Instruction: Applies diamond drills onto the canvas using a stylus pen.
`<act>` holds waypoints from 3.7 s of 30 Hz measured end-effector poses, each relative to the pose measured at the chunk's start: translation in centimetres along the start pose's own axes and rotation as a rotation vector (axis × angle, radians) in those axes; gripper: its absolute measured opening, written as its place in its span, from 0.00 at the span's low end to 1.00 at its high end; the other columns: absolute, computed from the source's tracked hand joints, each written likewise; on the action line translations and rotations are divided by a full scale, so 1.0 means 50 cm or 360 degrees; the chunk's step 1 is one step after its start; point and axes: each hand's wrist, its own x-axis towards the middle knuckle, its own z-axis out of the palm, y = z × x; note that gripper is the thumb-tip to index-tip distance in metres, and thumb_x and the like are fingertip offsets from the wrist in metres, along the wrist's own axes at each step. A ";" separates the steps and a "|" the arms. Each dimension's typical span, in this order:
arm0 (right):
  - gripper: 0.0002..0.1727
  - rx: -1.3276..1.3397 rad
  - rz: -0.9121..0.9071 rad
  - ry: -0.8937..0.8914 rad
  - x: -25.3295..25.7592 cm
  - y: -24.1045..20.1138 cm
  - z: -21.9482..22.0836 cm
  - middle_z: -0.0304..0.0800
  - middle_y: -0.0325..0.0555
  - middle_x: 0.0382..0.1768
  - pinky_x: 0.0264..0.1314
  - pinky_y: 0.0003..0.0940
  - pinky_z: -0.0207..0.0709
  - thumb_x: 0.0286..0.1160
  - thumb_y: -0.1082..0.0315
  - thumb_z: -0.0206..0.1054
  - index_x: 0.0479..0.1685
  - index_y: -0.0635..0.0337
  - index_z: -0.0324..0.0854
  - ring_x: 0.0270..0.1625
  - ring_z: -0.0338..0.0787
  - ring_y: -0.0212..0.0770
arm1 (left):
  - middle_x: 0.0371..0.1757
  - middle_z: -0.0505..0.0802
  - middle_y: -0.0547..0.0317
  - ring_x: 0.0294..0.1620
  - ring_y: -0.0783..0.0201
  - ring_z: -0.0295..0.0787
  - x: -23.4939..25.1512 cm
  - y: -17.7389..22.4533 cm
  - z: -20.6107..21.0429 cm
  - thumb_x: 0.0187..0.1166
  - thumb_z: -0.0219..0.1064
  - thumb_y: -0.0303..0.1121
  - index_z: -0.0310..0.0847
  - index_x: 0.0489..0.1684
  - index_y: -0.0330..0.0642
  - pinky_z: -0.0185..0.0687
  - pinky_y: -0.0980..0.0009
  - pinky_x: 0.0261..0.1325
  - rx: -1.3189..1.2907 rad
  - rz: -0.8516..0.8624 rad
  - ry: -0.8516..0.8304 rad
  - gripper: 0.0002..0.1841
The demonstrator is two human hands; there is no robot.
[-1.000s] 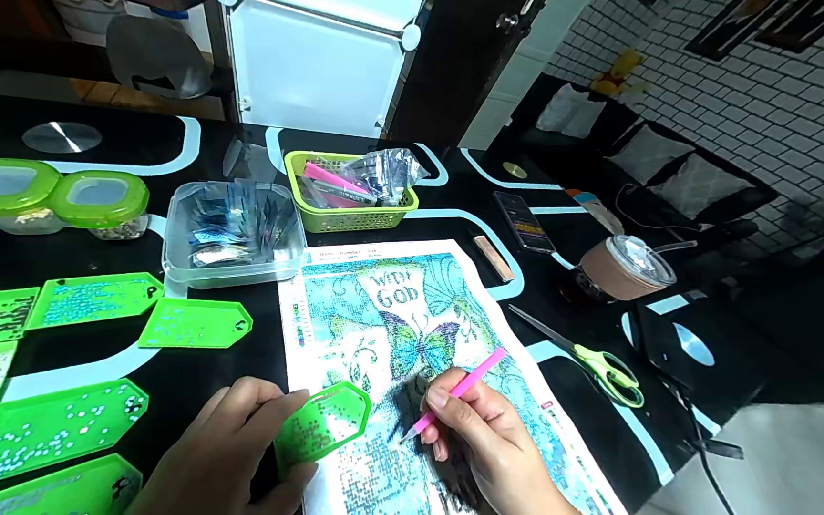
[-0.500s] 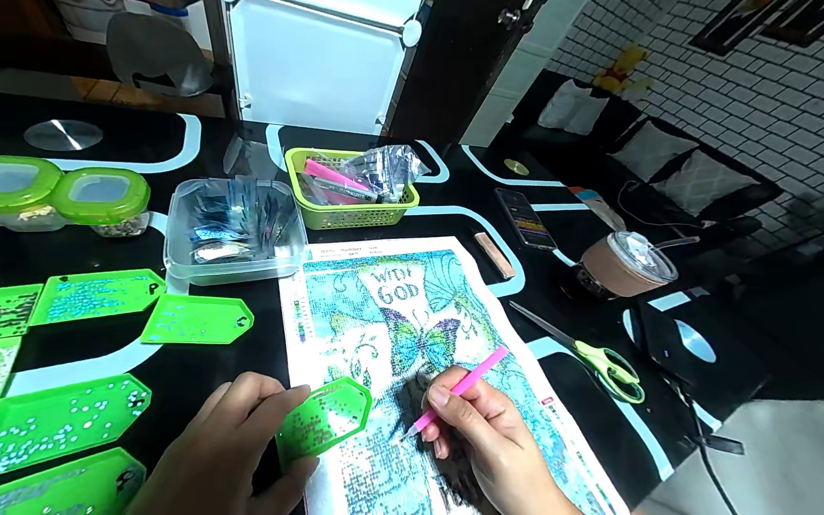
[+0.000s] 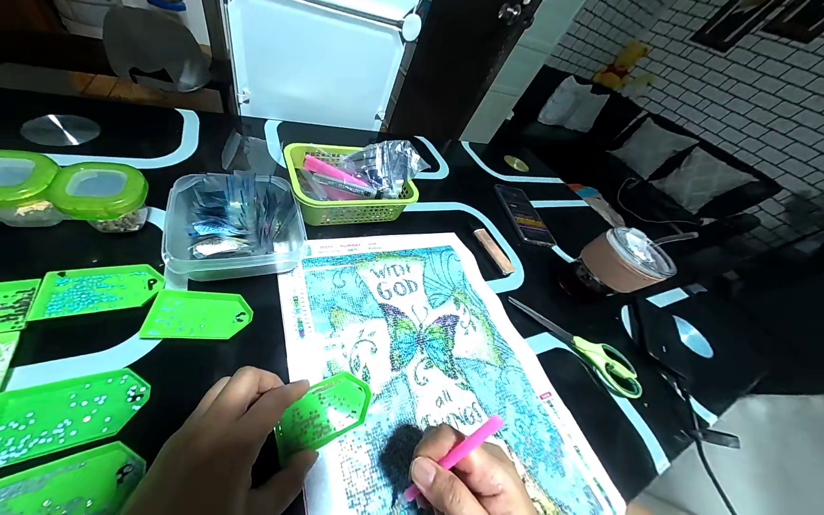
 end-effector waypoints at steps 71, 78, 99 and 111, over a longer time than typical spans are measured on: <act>0.24 -0.0662 0.0072 0.0718 0.061 0.036 -0.223 0.92 0.35 0.54 0.45 0.24 0.84 0.92 0.54 0.50 0.67 0.56 0.86 0.44 0.89 0.27 | 0.52 0.90 0.37 0.52 0.41 0.87 0.000 -0.004 0.000 0.70 0.78 0.43 0.89 0.64 0.38 0.84 0.51 0.52 -0.0042 0.0023 0.0005 0.25; 0.27 0.0026 0.0096 0.0533 0.067 0.074 -0.161 0.94 0.29 0.35 0.44 0.18 0.82 0.94 0.51 0.45 0.43 0.49 0.92 0.37 0.88 0.21 | 0.52 0.89 0.39 0.51 0.45 0.87 0.000 -0.005 -0.006 0.71 0.78 0.44 0.89 0.64 0.38 0.84 0.54 0.52 -0.0112 -0.0002 0.0055 0.26; 0.20 -0.0814 -0.0099 -0.0015 -0.009 0.023 -0.141 0.95 0.41 0.60 0.80 0.41 0.73 0.94 0.55 0.53 0.60 0.53 0.89 0.71 0.88 0.35 | 0.53 0.90 0.37 0.52 0.45 0.88 0.001 -0.010 -0.006 0.71 0.78 0.43 0.89 0.64 0.37 0.85 0.53 0.53 -0.0108 0.0014 0.0034 0.26; 0.14 -0.1071 -0.0025 -0.0109 -0.121 -0.024 -0.105 0.94 0.54 0.61 0.87 0.44 0.59 0.91 0.68 0.56 0.56 0.58 0.89 0.79 0.82 0.47 | 0.53 0.90 0.38 0.53 0.44 0.87 0.001 -0.009 -0.005 0.71 0.77 0.43 0.89 0.65 0.38 0.84 0.54 0.53 -0.0076 0.0014 0.0017 0.26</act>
